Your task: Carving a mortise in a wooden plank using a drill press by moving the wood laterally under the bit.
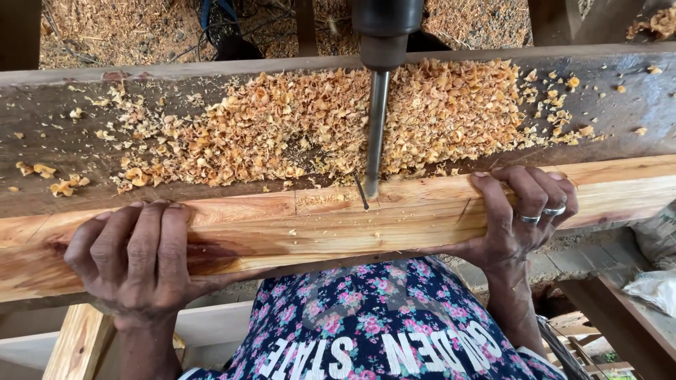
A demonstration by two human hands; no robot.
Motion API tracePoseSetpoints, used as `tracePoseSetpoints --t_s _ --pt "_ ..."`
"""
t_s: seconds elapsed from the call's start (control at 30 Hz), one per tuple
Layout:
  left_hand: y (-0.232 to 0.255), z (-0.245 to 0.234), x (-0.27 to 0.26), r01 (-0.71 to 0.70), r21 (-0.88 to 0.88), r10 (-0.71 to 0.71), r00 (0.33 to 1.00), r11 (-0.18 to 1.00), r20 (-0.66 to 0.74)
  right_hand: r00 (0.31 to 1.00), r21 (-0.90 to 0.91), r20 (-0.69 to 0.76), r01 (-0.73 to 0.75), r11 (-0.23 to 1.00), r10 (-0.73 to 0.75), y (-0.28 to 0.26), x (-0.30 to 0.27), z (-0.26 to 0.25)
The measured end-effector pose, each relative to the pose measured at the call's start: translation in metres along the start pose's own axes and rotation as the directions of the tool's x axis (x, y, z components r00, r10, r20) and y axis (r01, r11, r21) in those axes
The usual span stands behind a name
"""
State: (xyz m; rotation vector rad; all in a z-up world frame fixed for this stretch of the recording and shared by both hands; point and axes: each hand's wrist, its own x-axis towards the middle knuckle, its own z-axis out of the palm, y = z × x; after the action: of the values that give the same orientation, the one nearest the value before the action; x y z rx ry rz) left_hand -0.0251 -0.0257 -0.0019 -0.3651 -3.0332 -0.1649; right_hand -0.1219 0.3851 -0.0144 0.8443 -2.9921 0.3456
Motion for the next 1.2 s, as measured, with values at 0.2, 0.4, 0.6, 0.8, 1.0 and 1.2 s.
tracePoseSetpoints --t_s 0.2,0.4,0.6,0.8,1.0,1.2 --pt "-0.001 -0.001 0.004 0.003 0.020 -0.003 1.000 1.000 -0.008 1.000 0.007 0.016 -0.001 1.000 0.001 0.003 0.002 0.000" --pt "-0.002 0.000 0.008 0.005 0.026 -0.004 1.000 1.000 -0.017 1.000 -0.007 0.003 0.019 1.000 -0.019 0.003 0.012 -0.002" --pt "-0.005 0.000 0.010 -0.001 0.021 0.002 1.000 1.000 -0.019 1.000 -0.001 -0.013 0.016 1.000 -0.016 0.002 0.015 -0.001" --pt "-0.008 0.003 0.010 0.000 0.019 0.001 1.000 1.000 -0.014 0.999 -0.006 -0.029 0.022 1.000 -0.022 0.004 0.019 0.000" --pt "-0.008 0.002 0.018 -0.002 0.017 0.003 0.999 1.000 -0.033 1.000 -0.017 -0.015 0.025 1.000 -0.025 0.005 0.022 -0.002" --pt "-0.007 0.000 0.020 0.004 0.012 -0.003 0.999 1.000 -0.039 0.999 -0.014 -0.036 0.040 0.999 -0.040 0.005 0.028 -0.001"
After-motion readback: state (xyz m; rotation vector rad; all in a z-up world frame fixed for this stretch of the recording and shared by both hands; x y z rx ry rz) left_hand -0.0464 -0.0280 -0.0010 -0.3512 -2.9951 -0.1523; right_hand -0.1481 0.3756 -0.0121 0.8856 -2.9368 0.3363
